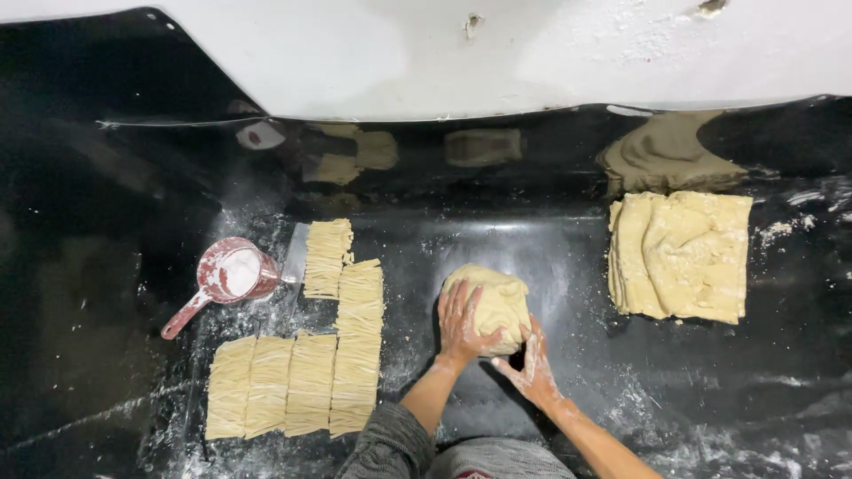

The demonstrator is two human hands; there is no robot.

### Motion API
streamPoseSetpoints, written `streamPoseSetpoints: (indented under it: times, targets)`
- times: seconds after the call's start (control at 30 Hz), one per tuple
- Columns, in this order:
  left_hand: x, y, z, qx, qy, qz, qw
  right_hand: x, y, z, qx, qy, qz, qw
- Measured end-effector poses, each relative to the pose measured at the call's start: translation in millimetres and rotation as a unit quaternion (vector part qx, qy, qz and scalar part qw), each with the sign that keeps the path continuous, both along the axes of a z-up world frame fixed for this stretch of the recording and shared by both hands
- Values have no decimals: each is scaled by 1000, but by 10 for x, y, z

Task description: Kneading a ball of dough on a floured work surface using both hands

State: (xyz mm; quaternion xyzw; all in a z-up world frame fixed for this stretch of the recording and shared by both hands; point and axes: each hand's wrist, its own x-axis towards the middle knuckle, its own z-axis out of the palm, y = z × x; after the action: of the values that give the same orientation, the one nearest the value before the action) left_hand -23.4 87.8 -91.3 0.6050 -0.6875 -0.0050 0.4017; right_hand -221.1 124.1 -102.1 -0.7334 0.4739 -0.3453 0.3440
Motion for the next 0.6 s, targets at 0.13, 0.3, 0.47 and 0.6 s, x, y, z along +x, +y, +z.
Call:
streamPoseSetpoints:
  times: [0.13, 0.3, 0.47, 0.6]
  targets:
    - [141, -354, -89, 100, 4, -13, 995, 187, -222, 175, 21, 42, 38, 998]
    - [282, -671, 120, 167, 63, 20, 984, 485, -603, 301, 66, 86, -33, 994]
    - [417, -1024, -183, 266, 103, 52, 957, 591, -935, 271, 97, 125, -32, 987]
    - [486, -1164, -15, 320, 110, 98, 936, 634, -1237, 262, 142, 175, -28, 974]
